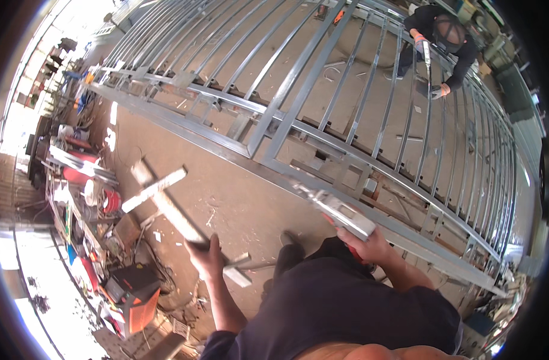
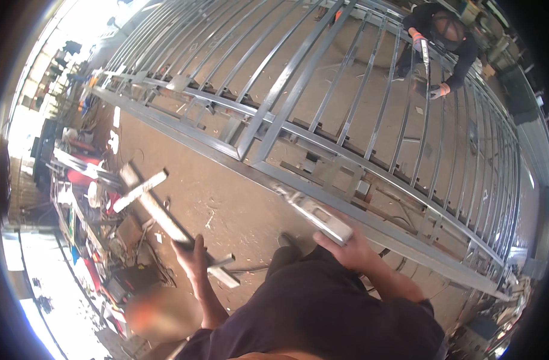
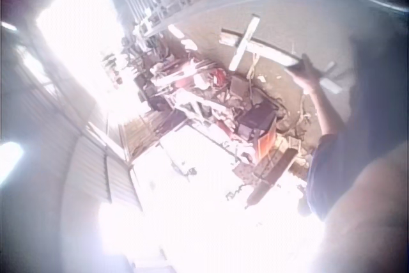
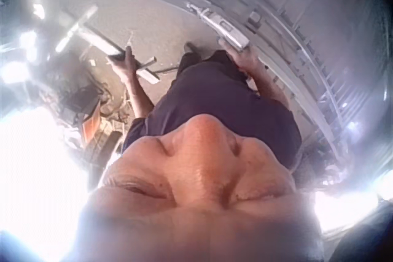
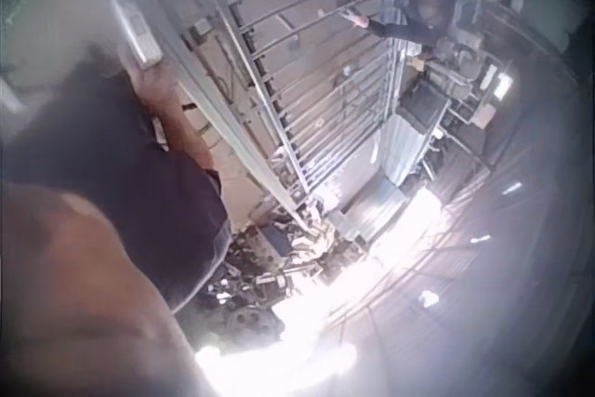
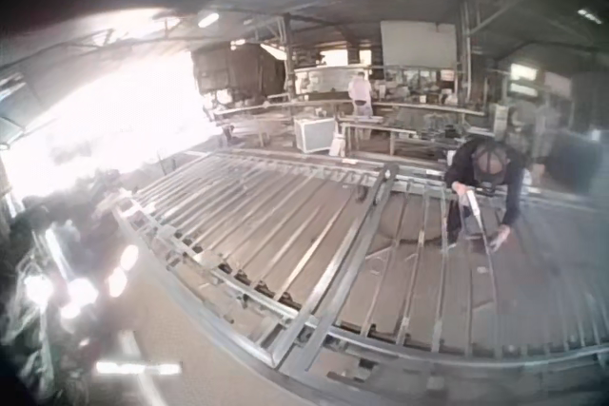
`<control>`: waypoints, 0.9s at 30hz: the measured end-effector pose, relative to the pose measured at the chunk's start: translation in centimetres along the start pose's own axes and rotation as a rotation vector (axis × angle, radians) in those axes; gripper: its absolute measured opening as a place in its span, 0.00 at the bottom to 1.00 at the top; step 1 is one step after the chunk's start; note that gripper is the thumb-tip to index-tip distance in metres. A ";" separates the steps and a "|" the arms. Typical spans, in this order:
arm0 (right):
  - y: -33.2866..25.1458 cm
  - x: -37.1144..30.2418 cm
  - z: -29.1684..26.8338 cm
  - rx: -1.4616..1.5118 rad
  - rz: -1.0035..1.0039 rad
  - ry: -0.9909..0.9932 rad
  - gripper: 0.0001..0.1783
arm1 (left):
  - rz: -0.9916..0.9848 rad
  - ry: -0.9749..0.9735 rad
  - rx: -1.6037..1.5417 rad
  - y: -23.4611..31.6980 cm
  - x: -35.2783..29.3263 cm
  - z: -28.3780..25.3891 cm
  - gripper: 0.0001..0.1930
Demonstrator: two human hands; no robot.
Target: The person positions metal plates onto a curved metal frame and welds them in place using a handheld welding gun. The person repeatedly places plates and welds them to the frame, creating a series of welded joints.
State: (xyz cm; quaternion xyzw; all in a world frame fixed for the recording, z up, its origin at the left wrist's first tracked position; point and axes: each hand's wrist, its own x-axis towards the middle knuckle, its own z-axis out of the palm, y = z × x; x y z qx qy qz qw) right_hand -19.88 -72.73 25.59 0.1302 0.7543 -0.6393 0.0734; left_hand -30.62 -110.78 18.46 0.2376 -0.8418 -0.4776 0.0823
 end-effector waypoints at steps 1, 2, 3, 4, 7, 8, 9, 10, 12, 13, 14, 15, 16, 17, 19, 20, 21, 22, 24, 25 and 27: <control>-1.4 1.2 1.7 0.028 -0.008 -0.066 0.26 | 0.032 0.043 0.045 -1.8 1.0 -1.7 0.42; -2.6 2.6 3.3 0.061 -0.019 -0.136 0.27 | 0.067 0.092 0.093 -3.4 2.2 -3.3 0.43; -3.4 3.7 4.8 0.067 -0.031 -0.168 0.27 | 0.046 0.082 0.087 -3.3 3.1 -4.5 0.42; -4.3 4.9 6.5 0.074 -0.041 -0.203 0.28 | 0.022 0.074 0.085 -2.8 3.6 -5.7 0.42; -6.0 8.5 10.6 0.206 -0.001 -0.251 0.29 | 0.046 0.096 0.004 -5.2 7.0 -7.8 0.44; -6.4 9.7 11.7 0.206 0.000 -0.261 0.28 | 0.078 0.129 -0.017 -6.1 8.5 -8.0 0.44; -6.5 11.0 12.7 0.203 0.005 -0.263 0.28 | 0.121 0.111 -0.054 -5.6 10.1 -8.0 0.42; -6.6 12.3 13.6 0.200 0.010 -0.264 0.27 | 0.062 0.092 -0.089 -5.0 11.7 -7.8 0.42; -6.9 15.2 15.2 0.213 -0.020 -0.239 0.26 | -0.056 0.057 -0.151 -2.8 14.6 -7.4 0.41; -7.0 16.8 16.0 0.222 -0.036 -0.228 0.26 | -0.031 0.032 -0.180 -2.8 16.8 -7.1 0.40; -7.0 18.5 16.6 0.238 -0.042 -0.227 0.26 | -0.016 0.013 -0.176 -2.4 19.0 -6.9 0.39; -7.1 20.4 17.3 0.256 -0.049 -0.229 0.26 | 0.001 -0.004 -0.172 -1.9 21.5 -6.7 0.38; -7.3 22.2 18.0 0.274 -0.057 -0.230 0.25 | 0.018 -0.021 -0.169 -1.2 23.8 -6.3 0.36; -7.7 24.2 18.8 0.294 -0.067 -0.190 0.25 | 0.046 -0.029 -0.173 -0.4 26.1 -5.7 0.37; -8.8 27.5 20.6 0.341 -0.071 -0.107 0.25 | 0.089 -0.083 -0.123 1.9 30.7 -4.7 0.38; -9.4 29.2 21.3 0.334 -0.078 -0.074 0.24 | 0.112 -0.110 -0.100 2.9 33.0 -4.3 0.38; -10.2 30.9 22.0 0.324 -0.085 -0.045 0.24 | 0.227 -0.099 -0.117 3.2 35.3 -3.9 0.38; -11.1 32.6 22.6 0.312 -0.092 -0.015 0.24 | 0.236 -0.112 -0.091 3.9 37.5 -3.7 0.38; -13.5 35.9 23.6 0.263 -0.062 -0.037 0.25 | 0.254 -0.141 -0.045 5.7 41.9 -2.8 0.39; -14.8 37.6 24.2 0.236 -0.046 -0.046 0.26 | 0.166 -0.194 -0.104 6.4 44.1 -2.4 0.41; -17.2 41.4 25.8 0.162 -0.165 0.001 0.27 | 0.185 -0.211 -0.057 7.1 48.7 -1.4 0.41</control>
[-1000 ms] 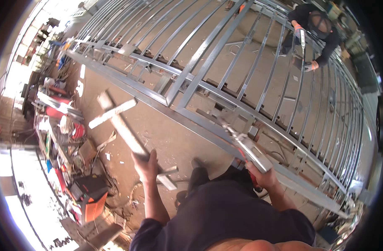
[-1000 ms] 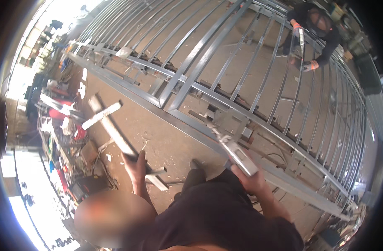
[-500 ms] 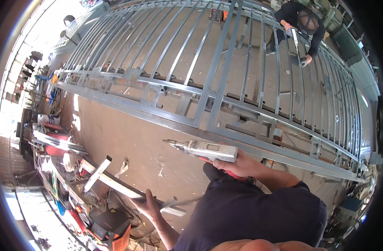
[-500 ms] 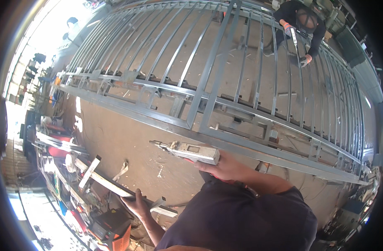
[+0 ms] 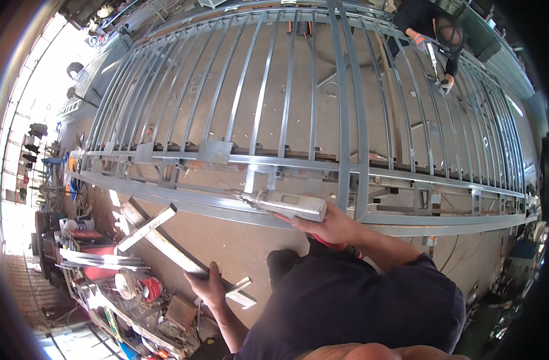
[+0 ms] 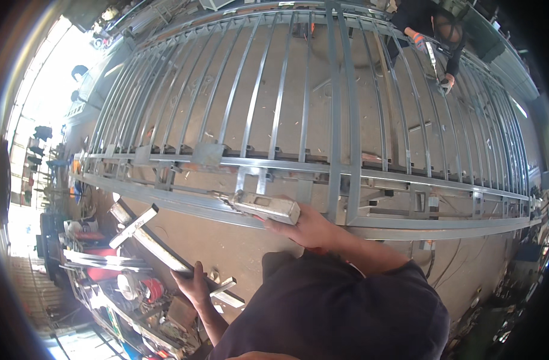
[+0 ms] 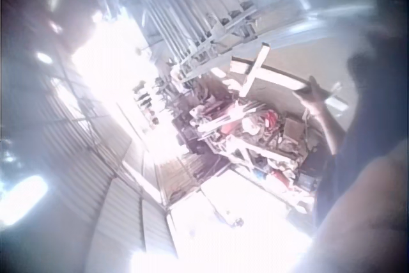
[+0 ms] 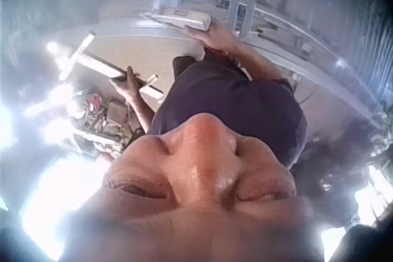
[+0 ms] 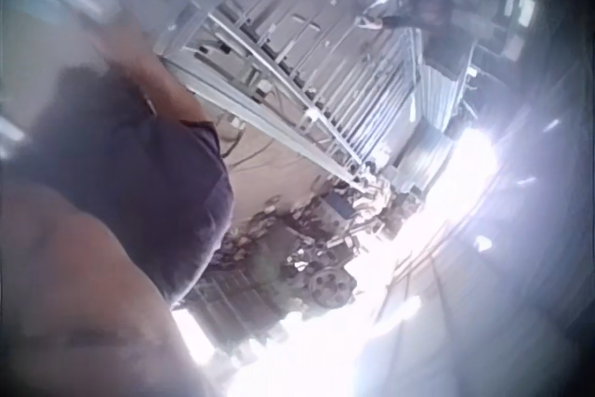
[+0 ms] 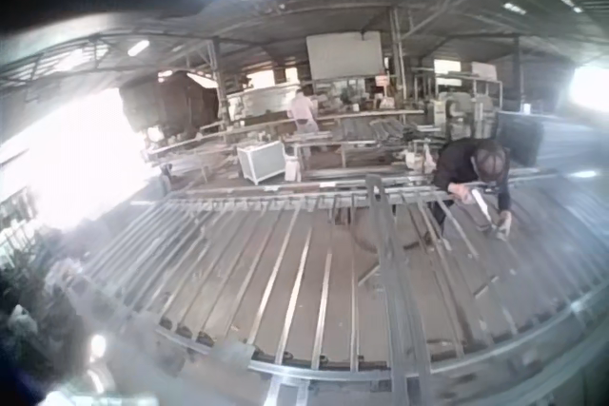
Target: The person positions metal plates onto a curved metal frame and welds them in place using a handheld welding gun. The person repeatedly places plates and welds them to the frame, creating a series of welded joints.
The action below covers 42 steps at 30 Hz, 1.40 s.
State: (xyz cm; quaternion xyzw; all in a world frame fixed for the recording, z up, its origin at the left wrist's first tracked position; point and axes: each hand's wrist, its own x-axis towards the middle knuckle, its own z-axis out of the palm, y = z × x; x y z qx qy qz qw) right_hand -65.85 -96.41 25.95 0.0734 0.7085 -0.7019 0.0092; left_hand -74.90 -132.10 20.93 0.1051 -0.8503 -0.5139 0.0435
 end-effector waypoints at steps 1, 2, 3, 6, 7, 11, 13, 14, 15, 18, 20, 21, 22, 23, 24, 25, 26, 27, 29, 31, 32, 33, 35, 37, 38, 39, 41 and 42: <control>-0.6 2.0 1.1 -0.041 -0.061 0.016 0.27 | 0.007 -0.011 0.023 -0.1 2.4 0.0 0.40; -1.3 3.7 2.1 -0.077 -0.061 0.039 0.26 | 0.016 -0.031 0.006 -0.1 4.8 0.1 0.40; -2.5 5.5 3.2 -0.025 0.026 0.037 0.25 | 0.024 -0.047 -0.006 0.0 7.3 0.3 0.40; -5.6 11.0 7.1 0.096 0.095 0.063 0.25 | 0.020 -0.082 -0.070 0.6 14.8 0.5 0.41; -6.0 13.1 8.4 0.102 -0.008 0.098 0.25 | 0.013 -0.098 -0.097 0.6 17.2 0.4 0.41; -9.7 20.6 13.9 0.002 -0.148 0.197 0.27 | 0.129 -0.166 -0.087 -0.2 27.9 -1.6 0.40; -12.6 23.2 15.7 0.078 0.015 0.157 0.27 | 0.076 -0.180 -0.049 0.1 31.7 -2.5 0.38; -13.5 24.4 16.3 0.119 0.098 0.138 0.27 | 0.049 -0.188 -0.026 0.2 33.4 -2.9 0.38; -13.9 25.4 16.7 0.123 0.104 0.148 0.28 | 0.061 -0.200 -0.025 -0.1 35.0 -3.1 0.37; -13.2 27.7 16.7 0.076 -0.009 0.264 0.30 | 0.085 -0.248 -0.028 -1.4 38.4 -2.7 0.36; -12.8 28.2 15.2 0.094 0.158 0.340 0.30 | 0.089 -0.292 -0.036 -1.9 39.4 -1.9 0.36; -12.6 28.3 14.0 0.106 0.243 0.379 0.30 | 0.054 -0.333 -0.039 -1.3 39.3 -1.4 0.36; -12.0 28.4 12.9 0.075 0.169 0.449 0.30 | 0.051 -0.347 -0.092 -1.0 39.1 -0.7 0.36; -11.0 28.4 11.6 0.043 0.094 0.516 0.30 | 0.046 -0.360 -0.145 -0.8 38.9 -0.2 0.36; -10.1 28.2 10.2 0.011 0.018 0.585 0.30 | 0.020 -0.410 -0.120 -0.7 39.1 0.3 0.37; -9.3 27.9 8.7 0.044 0.047 0.621 0.28 | 0.013 -0.444 -0.110 -0.5 39.0 0.7 0.37; -8.4 27.5 7.1 0.078 0.077 0.655 0.26 | 0.005 -0.476 -0.100 -0.2 38.9 1.2 0.37; -7.8 27.2 5.7 0.110 0.133 0.704 0.24 | 0.000 -0.507 -0.088 0.1 38.8 1.8 0.37; -6.9 26.7 3.4 0.172 0.267 0.815 0.22 | 0.029 -0.535 -0.028 0.2 38.8 2.6 0.37; -4.6 25.3 -0.2 0.259 0.324 0.879 0.21 | 0.073 -0.548 0.087 0.9 38.4 4.0 0.37; -2.0 24.3 -2.8 0.323 0.295 0.874 0.21 | 0.091 -0.528 0.124 1.3 38.1 4.5 0.38; 0.3 23.6 -5.3 0.385 0.271 0.869 0.21 | 0.104 -0.511 0.162 1.3 37.7 5.3 0.38; 3.9 22.1 -8.8 0.463 0.319 0.958 0.20 | 0.111 -0.511 0.203 2.3 36.4 7.0 0.38; 9.0 19.4 -13.3 0.531 0.359 1.008 0.19 | 0.105 -0.560 0.203 4.9 34.6 8.7 0.39; 10.6 18.8 -14.9 0.573 0.366 1.013 0.19 | 0.061 -0.577 0.190 5.8 33.7 9.4 0.38; 12.0 18.1 -15.8 0.616 0.377 1.021 0.19 | 0.028 -0.587 0.187 6.2 33.2 10.4 0.39; 14.4 16.7 -17.1 0.688 0.401 1.022 0.19 | -0.043 -0.608 0.182 6.9 31.9 12.3 0.40; 15.5 16.1 -17.5 0.720 0.411 1.013 0.19 | -0.041 -0.627 0.160 7.6 31.3 13.2 0.40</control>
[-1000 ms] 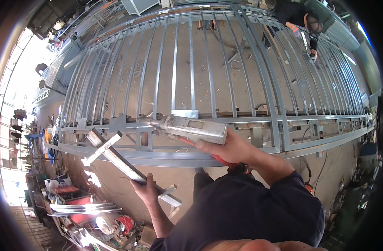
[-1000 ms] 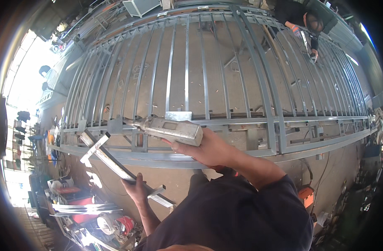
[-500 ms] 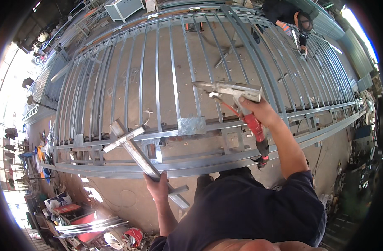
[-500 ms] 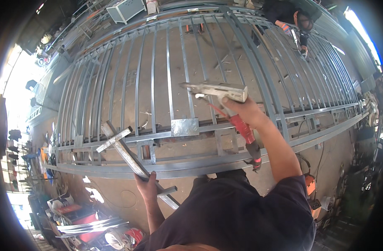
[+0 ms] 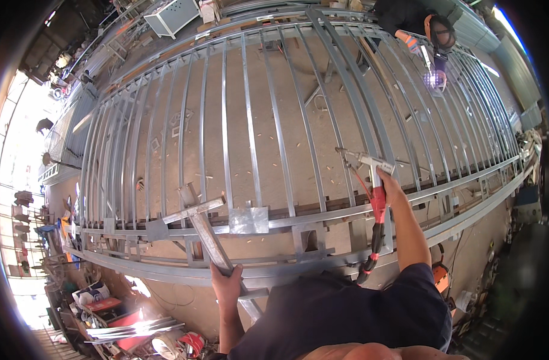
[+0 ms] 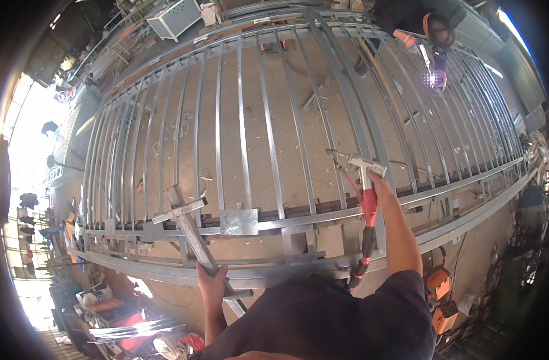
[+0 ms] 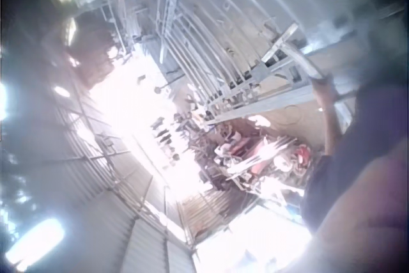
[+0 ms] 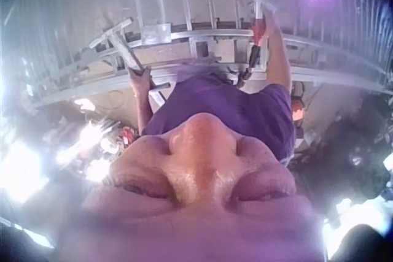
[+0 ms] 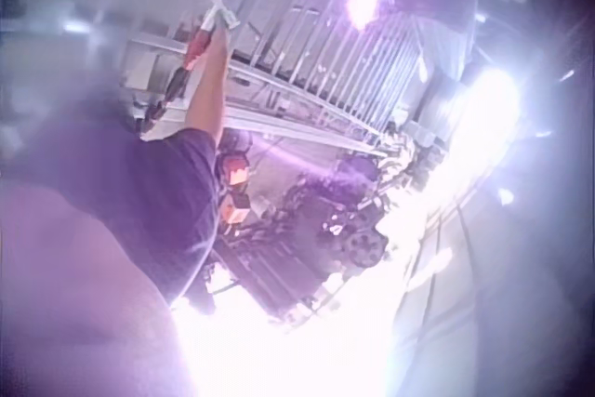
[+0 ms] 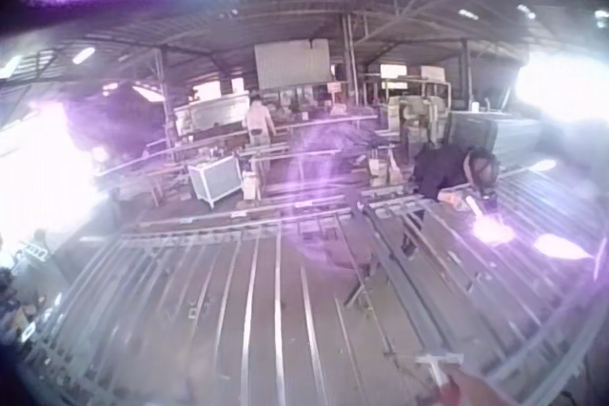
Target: The person positions metal plates onto a curved metal frame and welds them in place using a handheld welding gun. The person repeatedly places plates and welds them to the frame, creating a series of welded joints.
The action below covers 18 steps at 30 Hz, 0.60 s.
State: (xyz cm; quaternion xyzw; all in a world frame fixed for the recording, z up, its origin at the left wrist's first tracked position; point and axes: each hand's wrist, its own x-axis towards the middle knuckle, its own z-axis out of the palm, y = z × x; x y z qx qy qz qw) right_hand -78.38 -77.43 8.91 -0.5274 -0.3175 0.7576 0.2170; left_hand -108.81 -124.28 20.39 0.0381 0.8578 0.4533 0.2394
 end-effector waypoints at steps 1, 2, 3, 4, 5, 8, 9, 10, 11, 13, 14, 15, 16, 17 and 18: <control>0.4 0.6 -1.1 0.018 0.025 -0.004 0.20 | 0.008 -0.021 -0.020 0.9 -0.1 0.8 0.40; 0.6 1.2 -2.2 0.029 0.101 0.014 0.21 | 0.017 -0.042 -0.041 1.6 -0.1 1.7 0.39; 0.8 1.5 -2.7 0.059 0.114 0.026 0.20 | 0.012 -0.044 -0.036 2.1 0.0 2.6 0.38; 1.1 1.9 -3.0 0.089 0.126 0.037 0.20 | 0.007 -0.046 -0.032 2.6 0.1 3.4 0.36; 1.3 2.1 -3.3 0.118 0.137 0.049 0.20 | 0.002 -0.048 -0.029 3.0 0.2 4.1 0.34; 2.3 3.3 -5.8 0.121 0.111 0.004 0.21 | 0.039 -0.066 0.118 4.5 0.6 5.9 0.34; 2.8 3.8 -6.2 0.130 0.095 -0.004 0.21 | 0.075 -0.044 0.156 4.1 1.0 6.2 0.34; 3.1 4.2 -6.1 0.161 0.109 0.020 0.21 | 0.110 -0.024 0.193 3.3 1.6 6.7 0.34; 3.2 4.2 -6.4 0.134 0.135 0.026 0.21 | 0.145 -0.004 0.231 2.8 1.8 7.1 0.34; 3.1 3.8 -6.9 0.071 0.192 0.045 0.21 | 0.119 -0.036 0.259 5.4 1.3 8.0 0.35; 3.3 4.1 -7.4 0.058 0.175 0.060 0.22 | 0.104 -0.056 0.273 6.5 1.4 8.6 0.35; 3.5 4.6 -7.7 0.049 0.164 0.070 0.22 | 0.087 -0.077 0.269 6.6 1.7 8.6 0.36; 3.9 4.8 -7.4 0.039 0.162 0.078 0.22 | 0.062 -0.097 0.269 5.9 2.2 8.4 0.37; 4.1 5.3 -7.2 0.078 0.152 0.079 0.22 | 0.035 -0.116 0.270 5.1 2.9 8.3 0.38; 4.3 4.7 -5.8 0.119 0.170 0.075 0.22 | 0.226 -0.025 0.379 3.5 3.6 8.0 0.40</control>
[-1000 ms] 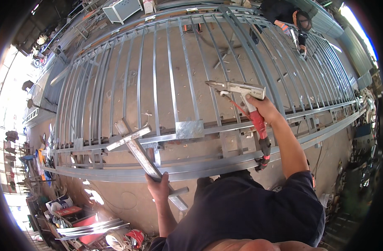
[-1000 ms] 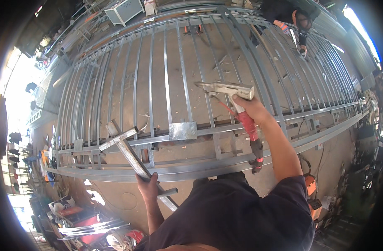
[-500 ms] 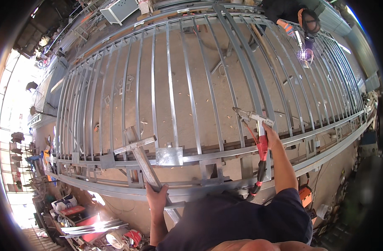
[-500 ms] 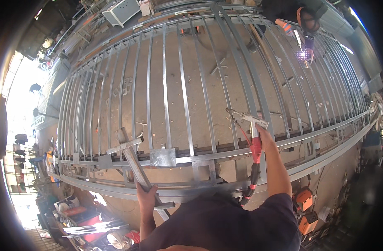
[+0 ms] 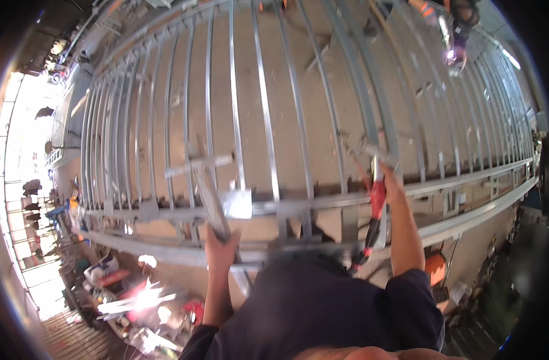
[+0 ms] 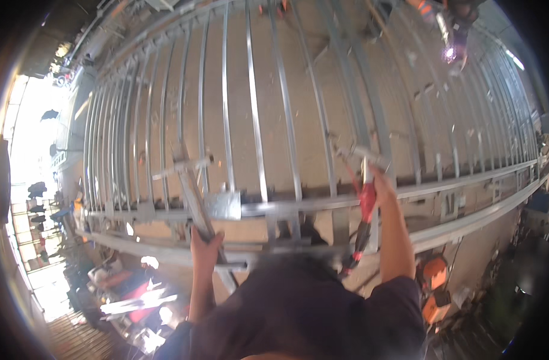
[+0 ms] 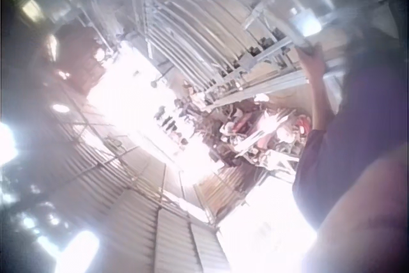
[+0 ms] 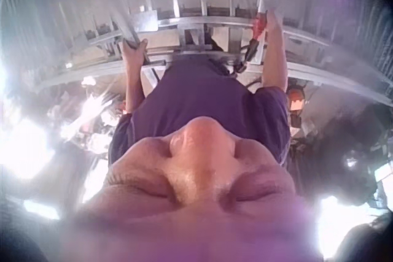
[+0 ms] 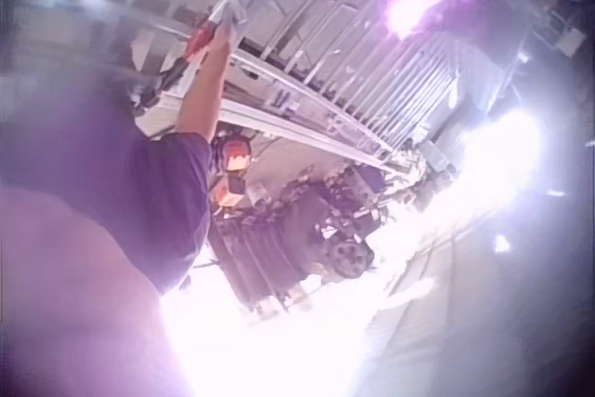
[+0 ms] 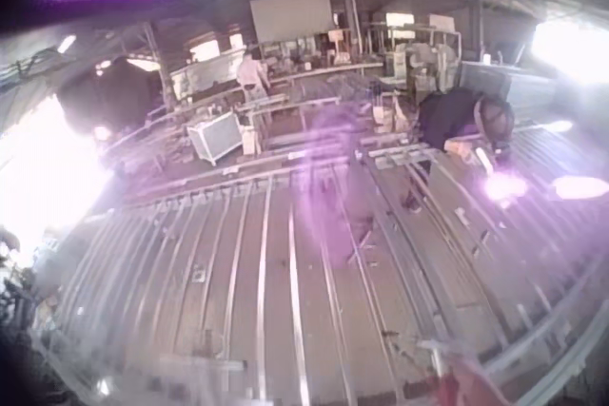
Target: The person positions metal plates onto a curved metal frame and welds them in place using a handheld welding gun. The person repeatedly places plates and welds them to the frame, creating a series of welded joints.
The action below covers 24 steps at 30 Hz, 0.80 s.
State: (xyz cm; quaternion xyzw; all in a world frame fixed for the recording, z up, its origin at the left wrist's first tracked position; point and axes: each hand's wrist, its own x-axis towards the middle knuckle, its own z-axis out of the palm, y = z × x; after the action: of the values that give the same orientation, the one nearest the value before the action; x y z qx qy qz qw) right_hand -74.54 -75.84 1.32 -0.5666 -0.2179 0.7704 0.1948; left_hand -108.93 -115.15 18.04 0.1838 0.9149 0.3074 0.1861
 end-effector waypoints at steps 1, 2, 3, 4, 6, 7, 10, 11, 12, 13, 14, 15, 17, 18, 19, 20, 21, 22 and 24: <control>-0.8 -1.9 1.2 -0.103 0.025 0.007 0.19 | 0.168 0.082 0.130 -1.5 -0.3 -0.2 0.41; -1.2 -1.9 0.1 -0.230 -0.036 0.017 0.18 | 0.007 -0.011 -0.006 -0.2 0.0 -0.5 0.42; -0.7 -0.6 -1.4 -0.338 -0.179 0.069 0.19 | -0.150 -0.092 -0.140 1.4 0.3 -0.8 0.42; 0.4 0.2 -2.7 -0.453 -0.320 0.118 0.20 | -0.173 -0.100 -0.176 1.7 0.1 -1.0 0.41; 0.5 -0.2 -1.4 -0.782 -0.397 0.269 0.27 | -0.206 -0.075 -0.268 1.6 0.6 -1.0 0.38; 0.2 -0.9 -0.9 -0.977 -0.451 0.328 0.30 | -0.207 -0.079 -0.287 1.1 0.8 -0.9 0.37; -1.2 -3.1 1.8 -1.299 -0.360 0.439 0.33 | -0.222 -0.093 -0.332 -0.1 1.3 -1.1 0.33; -1.1 -3.4 2.2 -1.356 -0.364 0.486 0.32 | -0.236 -0.098 -0.338 -0.2 1.4 -1.3 0.33; -0.8 -3.6 2.6 -1.412 -0.369 0.533 0.32 | -0.249 -0.103 -0.344 -0.4 1.7 -1.4 0.32; -0.6 -3.7 2.9 -1.471 -0.374 0.579 0.32 | -0.243 -0.105 -0.357 -0.3 1.9 -1.5 0.32; -0.1 -3.2 1.8 -1.514 -0.462 0.603 0.32 | -0.237 -0.106 -0.371 -0.1 2.2 -1.4 0.32; 0.1 -3.0 1.4 -1.534 -0.455 0.609 0.33 | -0.236 -0.091 -0.376 -0.1 2.4 -1.8 0.32; 0.6 -2.7 1.5 -1.574 -0.450 0.618 0.35 | -0.243 -0.097 -0.390 -2.0 2.9 -2.2 0.33; 1.2 -3.4 2.3 -1.612 -0.572 0.679 0.33 | -0.248 -0.092 -0.393 -3.0 3.1 -2.6 0.33; 2.0 -4.4 4.4 -1.618 -0.632 0.712 0.32 | -0.256 -0.078 -0.383 -3.6 3.4 -3.1 0.33; 3.2 -5.6 7.6 -1.621 -0.694 0.746 0.31 | -0.264 -0.063 -0.375 -4.1 3.6 -3.6 0.33; 4.5 -6.6 10.5 -1.623 -0.754 0.788 0.29 | -0.270 -0.055 -0.370 -4.6 3.9 -4.0 0.33; 6.4 -6.6 12.3 -1.514 -0.900 0.478 0.27 | -0.285 -0.073 -0.369 -4.9 4.6 -4.3 0.32; 11.5 -7.9 21.0 -1.579 -0.837 0.162 0.26 | -0.256 -0.079 -0.403 -5.6 6.5 -5.0 0.31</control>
State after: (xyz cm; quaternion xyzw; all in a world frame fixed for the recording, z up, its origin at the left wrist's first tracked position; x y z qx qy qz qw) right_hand -93.02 -92.13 6.68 -0.4624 -0.8586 0.2197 0.0280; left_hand -118.09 -118.84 16.73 0.0374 0.8429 0.4504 0.2920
